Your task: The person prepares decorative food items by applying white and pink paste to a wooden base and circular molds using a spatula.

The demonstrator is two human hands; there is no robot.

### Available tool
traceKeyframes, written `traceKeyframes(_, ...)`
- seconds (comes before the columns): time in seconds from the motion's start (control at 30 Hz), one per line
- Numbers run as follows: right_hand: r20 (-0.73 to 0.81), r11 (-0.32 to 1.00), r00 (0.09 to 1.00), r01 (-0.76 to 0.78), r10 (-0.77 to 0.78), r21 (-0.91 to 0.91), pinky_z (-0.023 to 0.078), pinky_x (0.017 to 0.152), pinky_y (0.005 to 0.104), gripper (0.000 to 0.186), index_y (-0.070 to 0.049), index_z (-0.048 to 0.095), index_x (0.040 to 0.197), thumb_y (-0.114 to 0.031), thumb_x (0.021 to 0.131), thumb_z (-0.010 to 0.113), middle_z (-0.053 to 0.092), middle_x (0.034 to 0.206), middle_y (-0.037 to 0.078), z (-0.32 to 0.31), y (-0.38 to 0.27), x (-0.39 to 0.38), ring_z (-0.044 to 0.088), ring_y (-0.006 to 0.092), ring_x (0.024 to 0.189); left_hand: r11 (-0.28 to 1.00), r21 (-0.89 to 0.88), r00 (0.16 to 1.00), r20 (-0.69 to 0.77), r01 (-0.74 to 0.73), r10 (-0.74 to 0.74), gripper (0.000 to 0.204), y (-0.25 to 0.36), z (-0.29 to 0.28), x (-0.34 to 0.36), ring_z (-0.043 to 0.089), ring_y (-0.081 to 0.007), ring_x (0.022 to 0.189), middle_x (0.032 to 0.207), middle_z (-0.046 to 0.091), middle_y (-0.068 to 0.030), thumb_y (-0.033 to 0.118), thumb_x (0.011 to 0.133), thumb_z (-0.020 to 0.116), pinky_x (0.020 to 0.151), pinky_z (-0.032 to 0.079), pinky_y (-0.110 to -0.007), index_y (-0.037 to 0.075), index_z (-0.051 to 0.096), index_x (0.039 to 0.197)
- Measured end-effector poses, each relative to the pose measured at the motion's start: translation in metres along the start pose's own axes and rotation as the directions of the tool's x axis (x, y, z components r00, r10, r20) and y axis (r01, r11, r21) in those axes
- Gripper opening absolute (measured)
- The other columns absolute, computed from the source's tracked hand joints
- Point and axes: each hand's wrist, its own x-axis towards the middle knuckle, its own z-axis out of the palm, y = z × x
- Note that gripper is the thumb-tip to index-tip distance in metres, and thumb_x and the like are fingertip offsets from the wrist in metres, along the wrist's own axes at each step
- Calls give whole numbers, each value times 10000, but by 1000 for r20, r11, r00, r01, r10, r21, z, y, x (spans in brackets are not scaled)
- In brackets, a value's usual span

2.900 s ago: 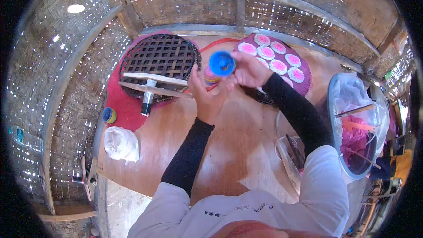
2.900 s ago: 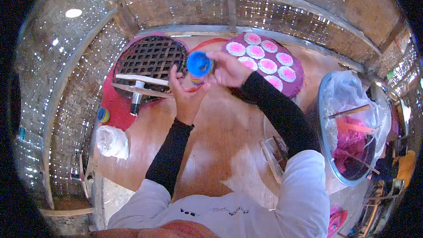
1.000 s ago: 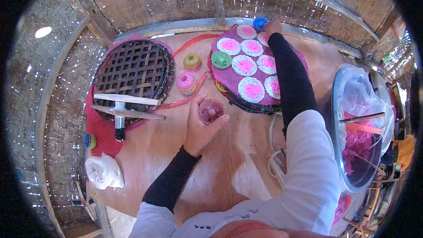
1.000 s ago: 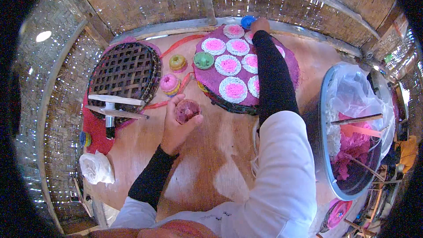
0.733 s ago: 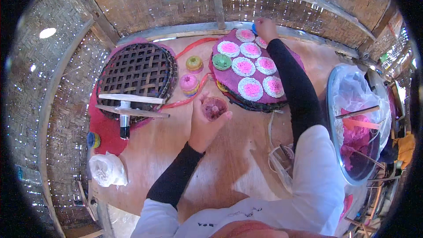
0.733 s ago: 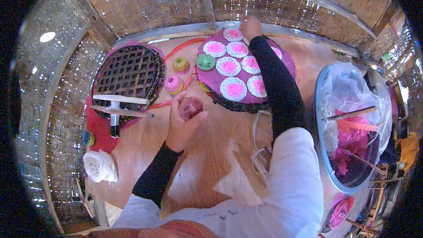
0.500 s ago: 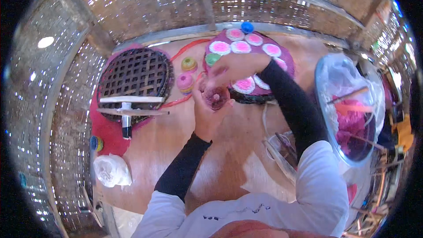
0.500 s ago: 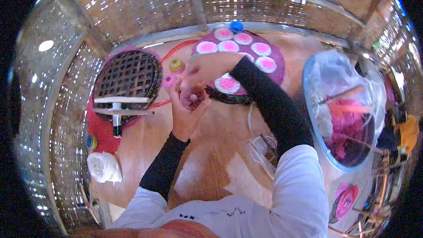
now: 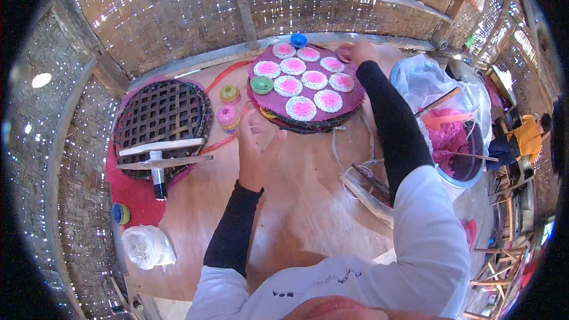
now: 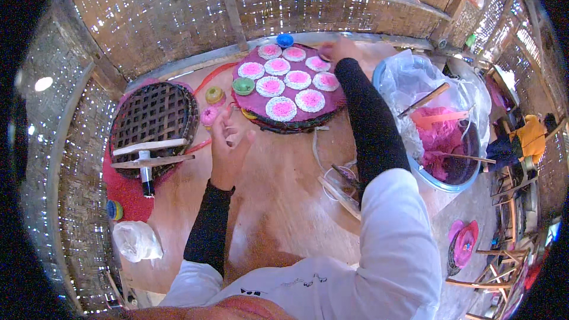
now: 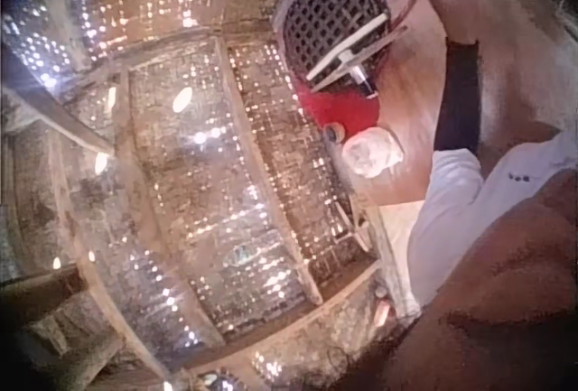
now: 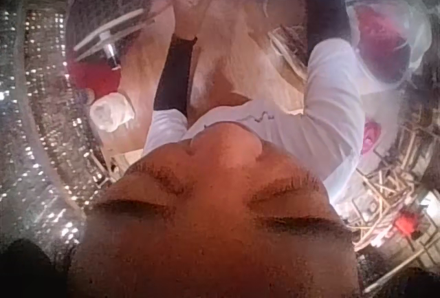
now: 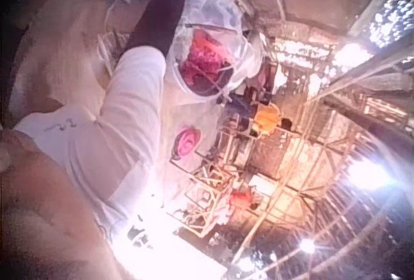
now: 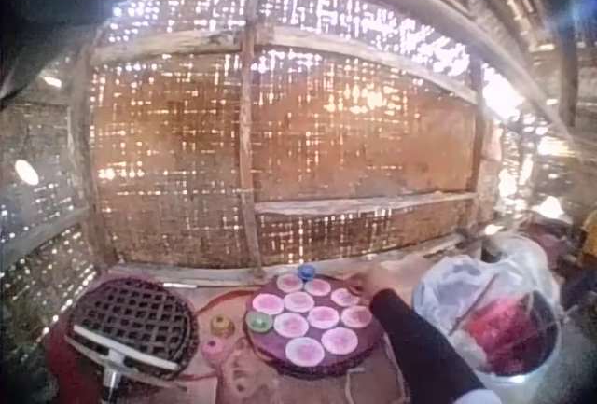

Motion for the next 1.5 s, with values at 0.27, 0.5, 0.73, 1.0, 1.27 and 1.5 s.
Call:
traceKeyframes(0.27, -141, 907, 925, -374, 352, -193, 487, 710, 369, 280, -94, 639, 907, -316, 772, 533, 619, 944, 113, 51, 34, 14, 606, 248, 868, 999, -26, 1000, 17, 21, -21, 546, -7, -7, -4, 451, -182, 870, 959, 468, -88, 214, 687, 696, 780, 387, -300, 0, 433, 1116)
traceKeyframes(0.5, 87, 909, 996, 9, 30, -416, 465, 720, 367, 333, -107, 626, 894, -385, 730, 546, 610, 905, 94, 52, 61, 39, 585, 242, 831, 1000, -31, 998, 55, 2, 0, 404, -11, 3, -5, 479, -169, 798, 914, 497, -68, 185, 727, 658, 738, 411, -280, 12, 488, 1050)
traceKeyframes(0.73, 293, 887, 837, 438, -462, 148, 464, 624, 363, 187, -57, 635, 714, -231, 647, 617, 605, 708, 138, -31, -41, -36, 585, 253, 641, 984, -157, 994, 87, 81, -68, 129, 2, -17, -4, 421, -39, 651, 725, 485, 36, 134, 850, 520, 571, 352, -204, 7, 536, 862)
traceKeyframes(1.0, 207, 892, 871, 411, -445, 189, 452, 579, 384, 128, -59, 615, 616, -172, 654, 568, 587, 644, 150, 15, -28, -105, 576, 305, 618, 930, -364, 990, -139, -48, -3, 246, 39, -28, -7, 391, -32, 627, 712, 444, 35, 75, 799, 572, 578, 333, -173, 36, 481, 1025)
traceKeyframes(1.27, 137, 886, 876, 454, -463, 97, 469, 610, 346, 233, -24, 644, 784, -204, 639, 666, 619, 744, 159, 8, -41, -124, 603, 282, 664, 958, -288, 986, -156, 4, -51, 290, 45, -60, -40, 398, -27, 601, 687, 449, 47, 70, 768, 599, 531, 336, -177, 51, 484, 1033)
traceKeyframes(1.5, 37, 694, 777, 538, -628, 479, 460, 613, 360, 216, -24, 618, 872, -197, 748, 585, 610, 781, 178, -21, -174, -157, 600, 290, 692, 984, 150, 991, 106, -95, 79, 347, 46, -78, -94, 492, -97, 650, 720, 501, -2, 136, 709, 652, 594, 414, -239, 46, 504, 1010)
